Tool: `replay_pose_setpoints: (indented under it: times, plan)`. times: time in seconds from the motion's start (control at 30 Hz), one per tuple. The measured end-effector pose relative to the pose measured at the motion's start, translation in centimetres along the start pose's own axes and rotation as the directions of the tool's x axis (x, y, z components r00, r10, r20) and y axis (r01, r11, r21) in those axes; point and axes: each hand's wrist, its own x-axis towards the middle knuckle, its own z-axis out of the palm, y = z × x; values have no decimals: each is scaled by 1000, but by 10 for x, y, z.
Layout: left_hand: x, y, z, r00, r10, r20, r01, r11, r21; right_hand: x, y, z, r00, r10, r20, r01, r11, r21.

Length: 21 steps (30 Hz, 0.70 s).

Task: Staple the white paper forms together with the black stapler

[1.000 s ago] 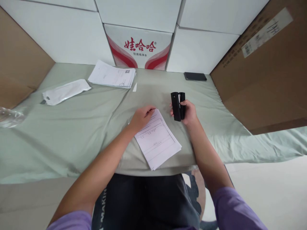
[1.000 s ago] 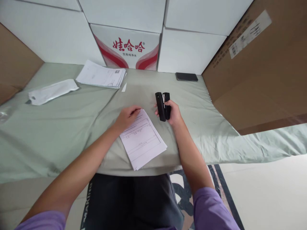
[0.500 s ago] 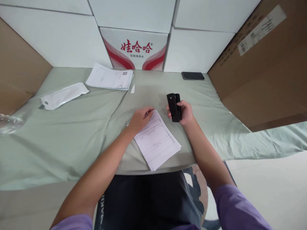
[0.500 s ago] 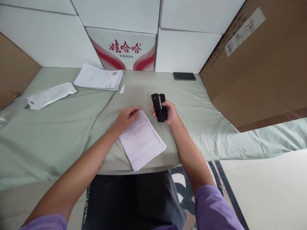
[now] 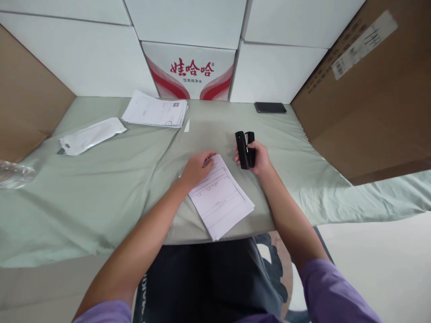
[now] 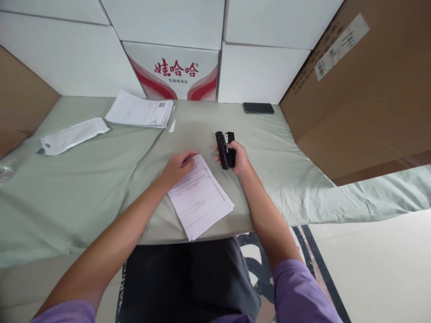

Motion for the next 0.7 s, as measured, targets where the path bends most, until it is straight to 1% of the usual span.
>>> replay_pose_setpoints:
  times: [0.03,0.07,0.1,0.13,0.17,0.2,0.23,0.27,0.3,0.37,0.43,0.5,0.53,0.6,0.7]
  plan:
    - [0,0,0,1000,0,1,0,1000,0,0,0,0,998,-54,-40,51,996,-73]
    - [0,0,0,1000,2,1,-2,1000,-1,-1,0,-1,988,-132,-82,116,976,-182]
    - [0,-1,0,1000,5,1,-5,1000,-4,-2,0,-2,966,-231,-113,183,927,-326]
    - [0,-1,0,1000,6,1,-6,1000,-7,-4,-1,-3,934,-335,-120,238,839,-489]
    - [0,-1,0,1000,5,2,-5,1000,-10,-5,-2,-4,899,-427,-99,271,718,-642]
    - [-1,-1,-1,1000,4,4,-4,1000,-12,-7,-4,-5,869,-492,-57,280,583,-763]
    - [-1,-1,-1,1000,3,5,-3,1000,-14,-9,-5,-7,852,-523,-12,271,462,-845]
    - [-1,-1,-1,1000,4,5,-4,1000,-15,-11,-6,-8,850,-526,25,254,368,-894]
    - [-1,-1,-1,1000,5,5,-5,1000,-16,-12,-7,-8,857,-513,49,234,303,-924]
    - [-1,0,-2,1000,11,5,-11,1000,-18,-13,-7,-9,871,-483,86,205,200,-958]
    - [-1,1,-3,1000,12,5,-12,1000,-14,-12,-6,-9,873,-468,136,203,95,-975]
    - [-1,2,-3,1000,8,8,-8,1000,-11,-10,-4,-9,867,-464,183,213,14,-977]
    - [-1,2,-3,1000,7,8,-6,1000,-12,-9,-3,-9,864,-465,195,217,-7,-976]
    - [-1,1,-3,1000,2,5,-2,1000,-15,-8,-1,-9,860,-472,195,214,-14,-977]
    - [-1,-2,-1,1000,-5,-10,5,1000,-10,-7,-1,-9,861,-473,184,212,5,-977]
